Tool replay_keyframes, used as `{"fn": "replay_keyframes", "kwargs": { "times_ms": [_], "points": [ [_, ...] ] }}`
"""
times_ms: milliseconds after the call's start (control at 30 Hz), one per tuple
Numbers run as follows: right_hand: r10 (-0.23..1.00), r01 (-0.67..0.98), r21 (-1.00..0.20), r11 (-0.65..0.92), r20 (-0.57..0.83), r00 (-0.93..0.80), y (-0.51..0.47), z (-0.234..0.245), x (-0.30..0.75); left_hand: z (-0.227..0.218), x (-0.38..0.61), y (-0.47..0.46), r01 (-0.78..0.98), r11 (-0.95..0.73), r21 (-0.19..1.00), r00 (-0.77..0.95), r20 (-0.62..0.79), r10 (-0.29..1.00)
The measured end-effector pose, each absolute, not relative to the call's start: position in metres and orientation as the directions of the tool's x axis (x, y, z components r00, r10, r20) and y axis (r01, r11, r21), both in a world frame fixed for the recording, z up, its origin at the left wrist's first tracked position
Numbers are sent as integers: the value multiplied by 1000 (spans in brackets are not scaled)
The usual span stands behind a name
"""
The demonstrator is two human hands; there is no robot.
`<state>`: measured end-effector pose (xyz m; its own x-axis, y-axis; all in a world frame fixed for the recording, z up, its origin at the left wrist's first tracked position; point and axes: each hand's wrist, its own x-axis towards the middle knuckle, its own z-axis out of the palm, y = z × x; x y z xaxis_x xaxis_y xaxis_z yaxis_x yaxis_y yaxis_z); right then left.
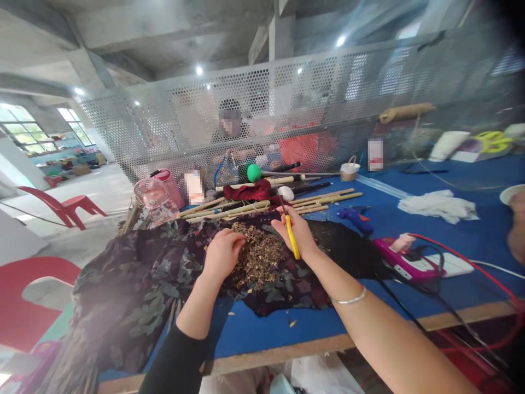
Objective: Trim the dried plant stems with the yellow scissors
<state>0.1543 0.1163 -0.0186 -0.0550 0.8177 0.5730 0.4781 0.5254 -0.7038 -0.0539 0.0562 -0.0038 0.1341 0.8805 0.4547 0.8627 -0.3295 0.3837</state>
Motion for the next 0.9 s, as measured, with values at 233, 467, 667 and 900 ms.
{"fn": "replay_keyframes", "kwargs": {
  "times_ms": [233, 467, 667, 900],
  "points": [
    [827, 421, -755, 503, 562, 20, 121, -27, 154, 12, -39, 99, 975, -182, 131, 139, 280, 950],
    [820, 357, -774, 523, 571, 36, 119, -27, 151, 31, -65, 155, 992, -123, -33, 122, -52, 991],
    [809, 300, -772, 560, 588, 3, 116, -27, 150, 27, -63, 174, 968, -252, 21, 251, -186, 950],
    [780, 302, -749, 590, 625, 25, 114, -24, 151, 24, -54, 173, 923, -337, 188, 366, -152, 918]
  ]
}}
